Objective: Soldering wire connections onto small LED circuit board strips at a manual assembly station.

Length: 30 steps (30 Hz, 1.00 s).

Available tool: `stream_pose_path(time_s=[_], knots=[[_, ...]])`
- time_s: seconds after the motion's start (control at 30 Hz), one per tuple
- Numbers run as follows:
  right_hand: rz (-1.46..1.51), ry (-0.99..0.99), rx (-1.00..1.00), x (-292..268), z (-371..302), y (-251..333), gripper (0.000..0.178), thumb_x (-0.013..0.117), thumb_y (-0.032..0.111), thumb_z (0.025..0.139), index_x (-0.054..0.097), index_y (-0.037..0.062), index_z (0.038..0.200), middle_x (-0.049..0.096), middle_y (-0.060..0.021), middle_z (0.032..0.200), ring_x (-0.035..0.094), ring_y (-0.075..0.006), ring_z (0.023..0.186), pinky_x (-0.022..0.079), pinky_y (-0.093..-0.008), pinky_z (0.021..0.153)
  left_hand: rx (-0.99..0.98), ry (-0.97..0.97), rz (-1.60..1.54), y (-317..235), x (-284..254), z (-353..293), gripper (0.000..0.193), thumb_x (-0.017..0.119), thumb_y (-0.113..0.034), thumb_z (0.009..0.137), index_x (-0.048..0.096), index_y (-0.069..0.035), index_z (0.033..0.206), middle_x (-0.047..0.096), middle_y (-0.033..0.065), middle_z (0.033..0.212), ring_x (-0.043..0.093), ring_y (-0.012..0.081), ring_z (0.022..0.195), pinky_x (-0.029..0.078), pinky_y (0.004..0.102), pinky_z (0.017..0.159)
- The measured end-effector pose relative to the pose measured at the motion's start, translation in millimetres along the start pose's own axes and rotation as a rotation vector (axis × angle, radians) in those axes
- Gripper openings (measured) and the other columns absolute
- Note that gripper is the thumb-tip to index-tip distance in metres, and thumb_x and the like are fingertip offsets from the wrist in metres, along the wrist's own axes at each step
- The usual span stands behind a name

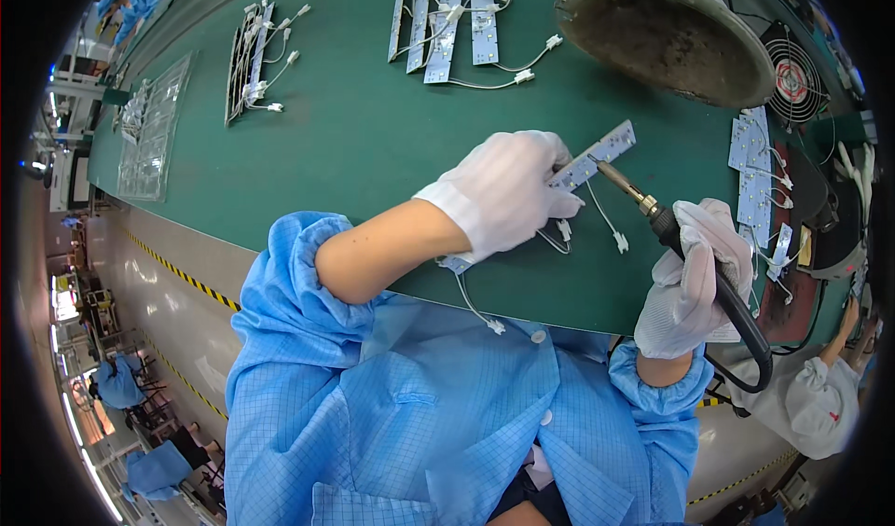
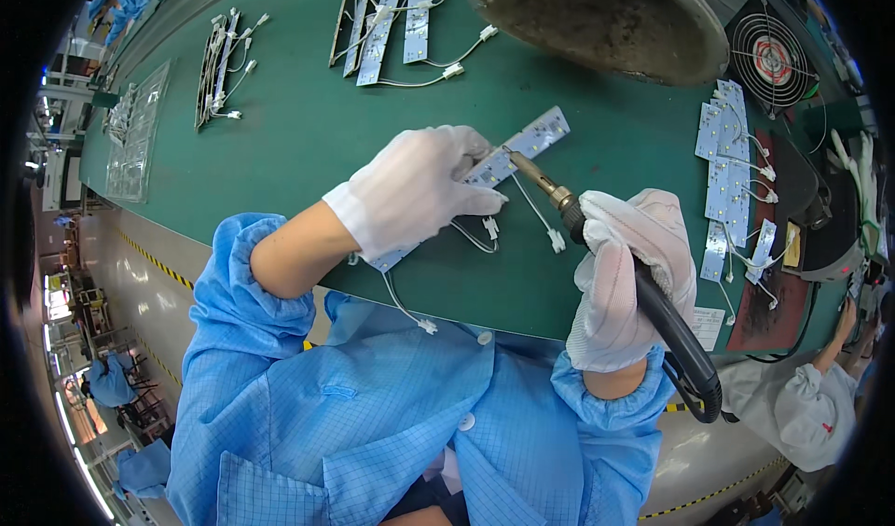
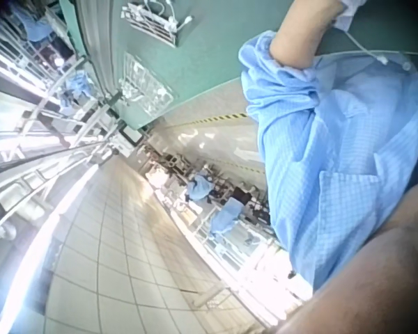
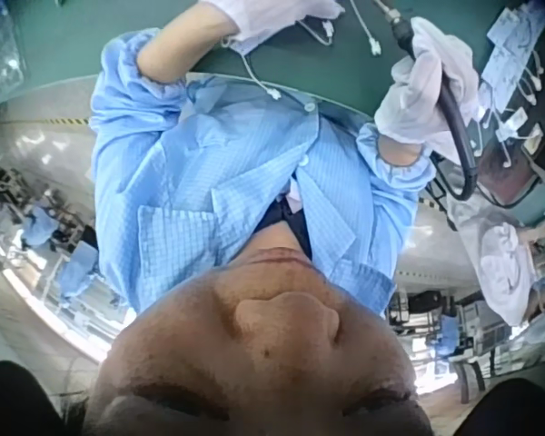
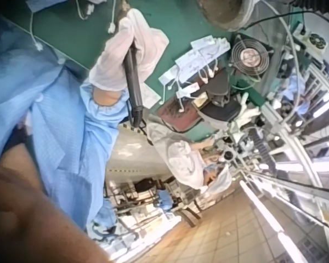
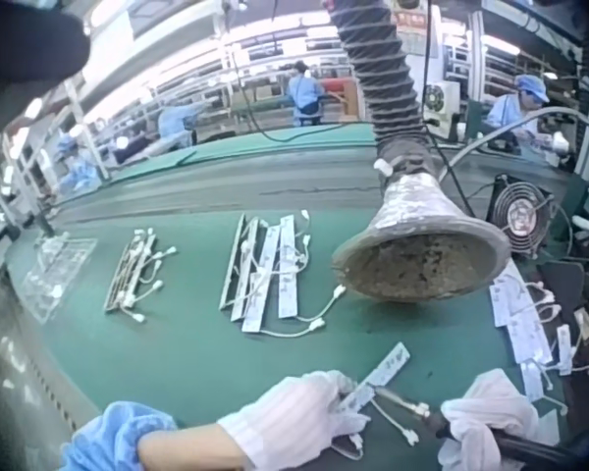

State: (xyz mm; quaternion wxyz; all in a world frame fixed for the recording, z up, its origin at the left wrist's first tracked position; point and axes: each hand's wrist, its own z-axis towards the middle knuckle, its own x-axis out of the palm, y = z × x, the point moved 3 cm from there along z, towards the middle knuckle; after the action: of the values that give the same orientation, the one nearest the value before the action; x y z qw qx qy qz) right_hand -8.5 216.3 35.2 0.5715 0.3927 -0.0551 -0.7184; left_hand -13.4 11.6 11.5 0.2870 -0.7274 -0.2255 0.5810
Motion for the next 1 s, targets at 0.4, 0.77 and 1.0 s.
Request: stream_pose_path(time_s=[0.4, 0.77, 1.0], knots=[[0.160, -0.014, 0.097, 13.0, 2.7, 7.3, 0.015, 0.051, 0.005, 0.076, 0.060, -0.0014, 0.087, 0.064, -0.0168, 0.080, 0.045, -0.0225, 0.065, 0.039, -0.0355, 0.064, 0.085, -0.062, -0.110, 10.3, -0.8, 1.8, 0.034, 0.068, -0.030, 0.079, 0.064, 0.003, 0.086, 0.059, 0.0202, 0.069, 0.058, 0.0369, 0.067, 0.047, 0.0399, 0.063], [0.078, 0.056, 0.089, 13.1, -0.3, 10.9, 0.014, 0.052, 0.005, 0.079, 0.060, -0.0003, 0.088, 0.063, -0.0150, 0.079, 0.049, -0.0235, 0.066, 0.041, -0.0363, 0.065, 0.129, -0.042, -0.023, 11.7, 1.9, 1.6, 0.042, 0.069, -0.036, 0.079, 0.063, 0.004, 0.088, 0.060, 0.0201, 0.077, 0.058, 0.0362, 0.073, 0.047, 0.0398, 0.065], [0.069, 0.033, 0.081, 5.7, 6.2, 10.5, 0.012, 0.048, 0.003, 0.079, 0.058, -0.0024, 0.083, 0.066, -0.0185, 0.082, 0.051, -0.0235, 0.065, 0.044, -0.0399, 0.073, 0.032, 0.017, -0.074, 9.3, -8.1, 1.1, 0.046, 0.070, -0.038, 0.078, 0.062, 0.006, 0.088, 0.059, 0.0208, 0.071, 0.058, 0.0371, 0.069, 0.046, 0.0406, 0.063]])
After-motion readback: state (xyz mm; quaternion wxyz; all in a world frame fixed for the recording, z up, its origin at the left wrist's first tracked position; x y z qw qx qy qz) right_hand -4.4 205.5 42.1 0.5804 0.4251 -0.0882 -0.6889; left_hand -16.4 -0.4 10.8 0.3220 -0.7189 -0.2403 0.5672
